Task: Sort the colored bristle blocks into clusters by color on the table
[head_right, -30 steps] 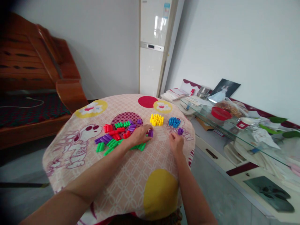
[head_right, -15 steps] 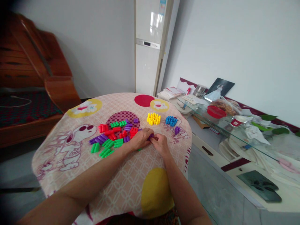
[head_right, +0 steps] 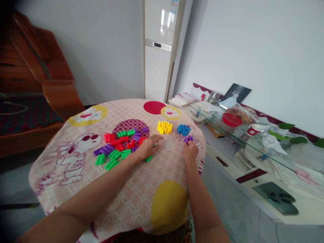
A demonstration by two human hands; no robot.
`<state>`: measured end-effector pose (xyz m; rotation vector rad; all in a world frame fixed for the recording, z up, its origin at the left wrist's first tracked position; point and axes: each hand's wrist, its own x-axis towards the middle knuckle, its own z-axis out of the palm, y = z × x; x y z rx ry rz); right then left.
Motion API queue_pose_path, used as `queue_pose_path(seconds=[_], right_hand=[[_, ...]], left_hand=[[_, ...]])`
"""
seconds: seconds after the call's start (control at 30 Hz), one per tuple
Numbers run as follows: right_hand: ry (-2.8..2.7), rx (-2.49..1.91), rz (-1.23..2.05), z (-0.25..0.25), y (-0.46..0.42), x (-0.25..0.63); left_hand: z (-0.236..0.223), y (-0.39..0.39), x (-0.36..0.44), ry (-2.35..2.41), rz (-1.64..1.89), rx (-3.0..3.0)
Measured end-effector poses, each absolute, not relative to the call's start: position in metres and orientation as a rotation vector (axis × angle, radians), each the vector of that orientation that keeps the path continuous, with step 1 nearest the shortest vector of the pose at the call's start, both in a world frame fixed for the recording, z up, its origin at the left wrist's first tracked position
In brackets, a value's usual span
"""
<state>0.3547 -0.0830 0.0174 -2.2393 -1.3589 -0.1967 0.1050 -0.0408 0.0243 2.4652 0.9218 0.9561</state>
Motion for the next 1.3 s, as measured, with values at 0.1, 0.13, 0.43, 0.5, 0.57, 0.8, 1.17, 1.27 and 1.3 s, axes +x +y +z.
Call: queue_pose_path(seconds=[0.1, 0.13, 0.43, 0.5, 0.57, 0.8, 1.17, 1.27, 1.3], right_hand=[[-1.389, -2.307, -0.22, 0.015, -0.085, 0.352], [-1.392, -2.324, -0.225, 0.015, -0.086, 0.351], [-1.383, -2.436, -0.254, 0.02, -0.08, 0.347], [-1.367, -2.465, -0.249, 0.021, -0.08, 0.346], [-1.36, -2.48, -0.245, 0.021, -0.08, 0.345], [-1.372, -2.421, -0.262, 0.017, -0.083, 0.347], [-1.361, -2.296, -0.322, 0.01, -0.087, 0.35], [-1.374, -2.27, -0.325, 0.009, -0.088, 0.348], [-1.382, -2.263, -0.326, 0.008, -0.089, 0.347]], left_hand=[[0.023, -0.04, 0.104, 0.944, 0.938, 2.468], [0.023, -0.04, 0.104, 0.95, 0.934, 2.468], [0.022, -0.038, 0.104, 0.979, 0.898, 2.484], [0.021, -0.038, 0.105, 0.984, 0.899, 2.481], [0.021, -0.039, 0.106, 0.993, 0.894, 2.482], [0.05, -0.036, 0.088, 1.244, 0.817, 2.488], [0.053, -0.005, 0.013, 1.867, 0.4, 2.273], [0.048, -0.003, 0.017, 1.777, 0.444, 2.254], [0.047, -0.002, 0.019, 1.745, 0.454, 2.244]])
